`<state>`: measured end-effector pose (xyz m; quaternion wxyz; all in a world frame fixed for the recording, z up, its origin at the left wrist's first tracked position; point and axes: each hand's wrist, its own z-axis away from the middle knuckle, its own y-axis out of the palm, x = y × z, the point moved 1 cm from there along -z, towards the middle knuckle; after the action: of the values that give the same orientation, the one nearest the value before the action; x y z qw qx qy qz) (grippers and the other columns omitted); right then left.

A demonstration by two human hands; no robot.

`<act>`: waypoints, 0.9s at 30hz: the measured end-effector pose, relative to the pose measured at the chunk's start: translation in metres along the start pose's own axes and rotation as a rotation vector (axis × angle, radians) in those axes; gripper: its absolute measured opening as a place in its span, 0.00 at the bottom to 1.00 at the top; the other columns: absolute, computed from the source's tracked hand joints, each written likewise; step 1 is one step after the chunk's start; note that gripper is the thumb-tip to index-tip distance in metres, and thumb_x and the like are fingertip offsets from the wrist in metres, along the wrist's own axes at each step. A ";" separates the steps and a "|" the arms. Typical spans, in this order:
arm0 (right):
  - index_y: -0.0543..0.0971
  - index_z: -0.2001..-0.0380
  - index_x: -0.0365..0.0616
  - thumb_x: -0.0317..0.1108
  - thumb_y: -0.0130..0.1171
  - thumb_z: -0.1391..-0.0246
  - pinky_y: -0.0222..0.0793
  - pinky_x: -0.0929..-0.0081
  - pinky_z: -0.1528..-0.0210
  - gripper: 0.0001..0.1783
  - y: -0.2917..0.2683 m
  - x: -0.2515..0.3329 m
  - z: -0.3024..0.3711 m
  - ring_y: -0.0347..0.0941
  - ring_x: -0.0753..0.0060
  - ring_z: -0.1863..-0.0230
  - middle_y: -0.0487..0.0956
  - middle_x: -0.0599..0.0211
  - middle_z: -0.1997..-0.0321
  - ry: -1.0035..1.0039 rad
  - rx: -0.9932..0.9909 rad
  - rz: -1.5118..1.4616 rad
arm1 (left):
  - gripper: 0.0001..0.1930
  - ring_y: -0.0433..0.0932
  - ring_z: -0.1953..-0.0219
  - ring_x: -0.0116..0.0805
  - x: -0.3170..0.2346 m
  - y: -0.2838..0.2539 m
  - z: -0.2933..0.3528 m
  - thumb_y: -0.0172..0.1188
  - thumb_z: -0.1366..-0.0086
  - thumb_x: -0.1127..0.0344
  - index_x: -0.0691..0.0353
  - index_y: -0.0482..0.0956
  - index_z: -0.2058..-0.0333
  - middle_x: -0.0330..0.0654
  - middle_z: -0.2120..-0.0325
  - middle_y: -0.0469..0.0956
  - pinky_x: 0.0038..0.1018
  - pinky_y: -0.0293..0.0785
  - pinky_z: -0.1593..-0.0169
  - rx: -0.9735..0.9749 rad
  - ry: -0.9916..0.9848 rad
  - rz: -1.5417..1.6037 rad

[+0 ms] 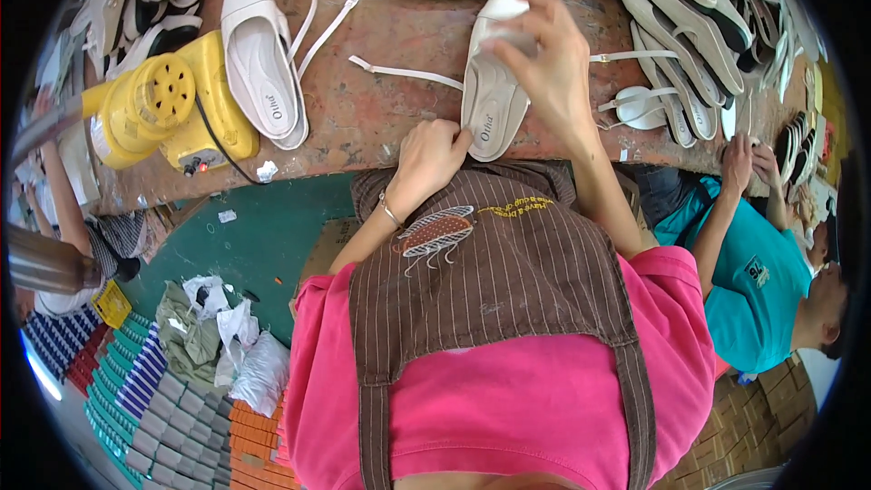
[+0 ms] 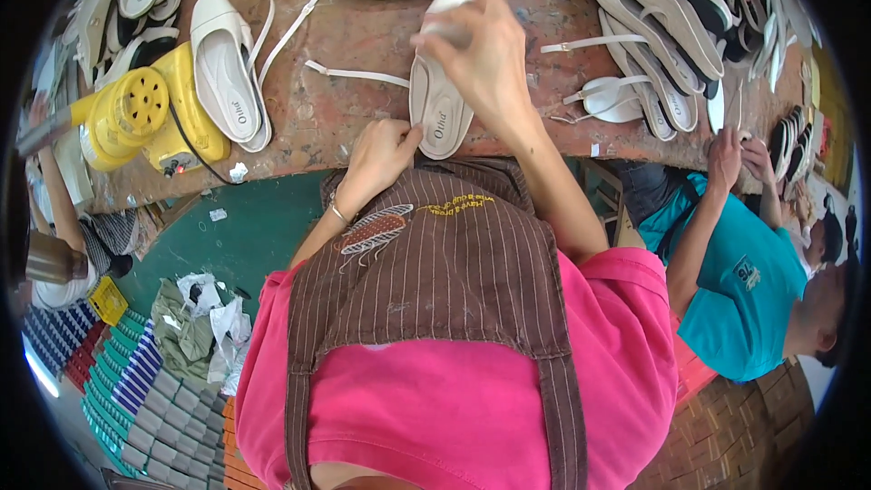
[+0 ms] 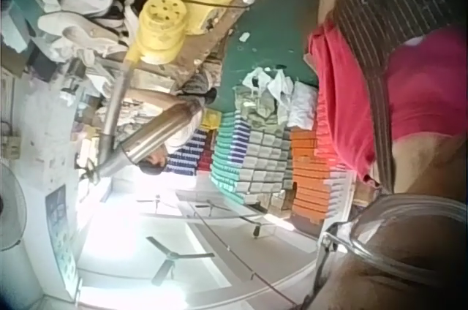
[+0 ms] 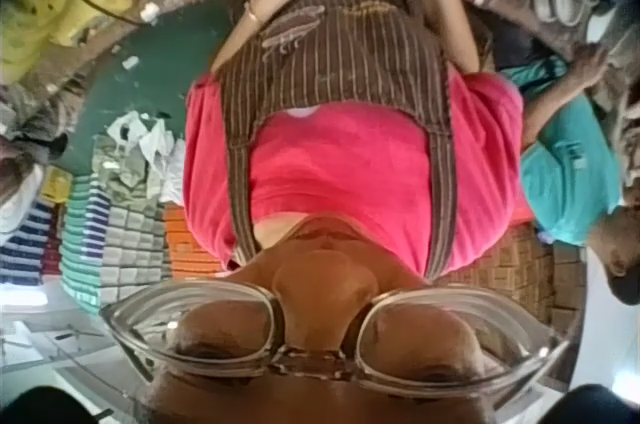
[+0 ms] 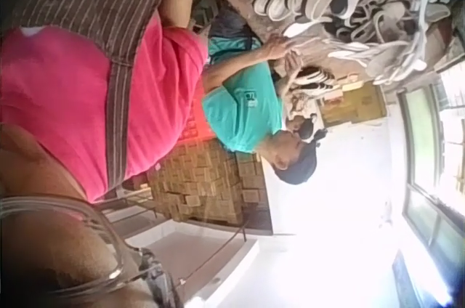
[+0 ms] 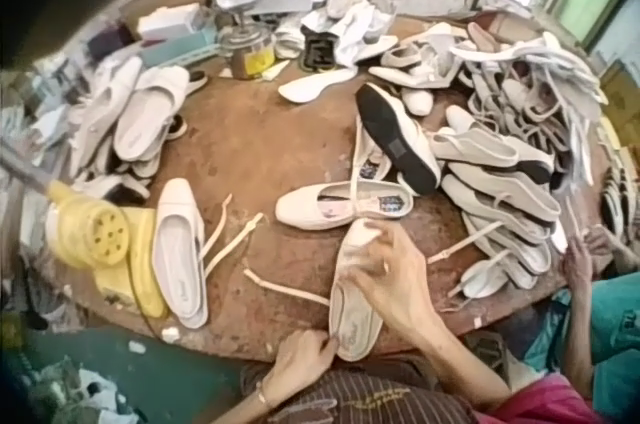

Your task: Pairing shoes and using a stationary heat gun to process footwear components on a production line.

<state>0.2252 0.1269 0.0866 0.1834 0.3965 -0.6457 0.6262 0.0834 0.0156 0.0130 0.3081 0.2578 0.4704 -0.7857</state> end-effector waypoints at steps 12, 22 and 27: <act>0.73 0.54 0.42 0.18 0.56 0.69 0.50 0.53 0.36 0.30 0.012 -0.012 0.101 0.70 0.60 0.47 0.74 0.56 0.51 -0.071 0.200 0.270 | 0.23 0.78 0.76 0.51 -0.048 -0.030 -0.054 0.55 0.42 0.48 0.68 0.77 0.70 0.51 0.83 0.77 0.39 0.71 0.71 -0.277 -0.057 -0.056; 0.73 0.50 0.45 0.22 0.60 0.73 0.45 0.45 0.36 0.36 0.048 -0.038 0.105 0.68 0.65 0.43 0.73 0.60 0.47 -0.117 0.073 0.398 | 0.09 0.76 0.75 0.53 -0.022 -0.009 -0.090 0.56 0.48 0.67 0.66 0.74 0.69 0.52 0.80 0.76 0.41 0.70 0.69 -0.258 0.054 0.199; 0.74 0.52 0.42 0.20 0.56 0.67 0.43 0.45 0.36 0.31 0.054 -0.046 0.082 0.66 0.63 0.42 0.73 0.59 0.47 -0.100 0.035 0.411 | 0.10 0.76 0.81 0.41 -0.016 -0.010 -0.094 0.57 0.47 0.67 0.67 0.74 0.68 0.49 0.84 0.75 0.33 0.70 0.73 -0.193 0.086 0.348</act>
<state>0.2347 0.0567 0.0047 0.0124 0.2902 -0.7103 0.6411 0.0983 0.1074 -0.0100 0.4423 0.3376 0.5046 -0.6602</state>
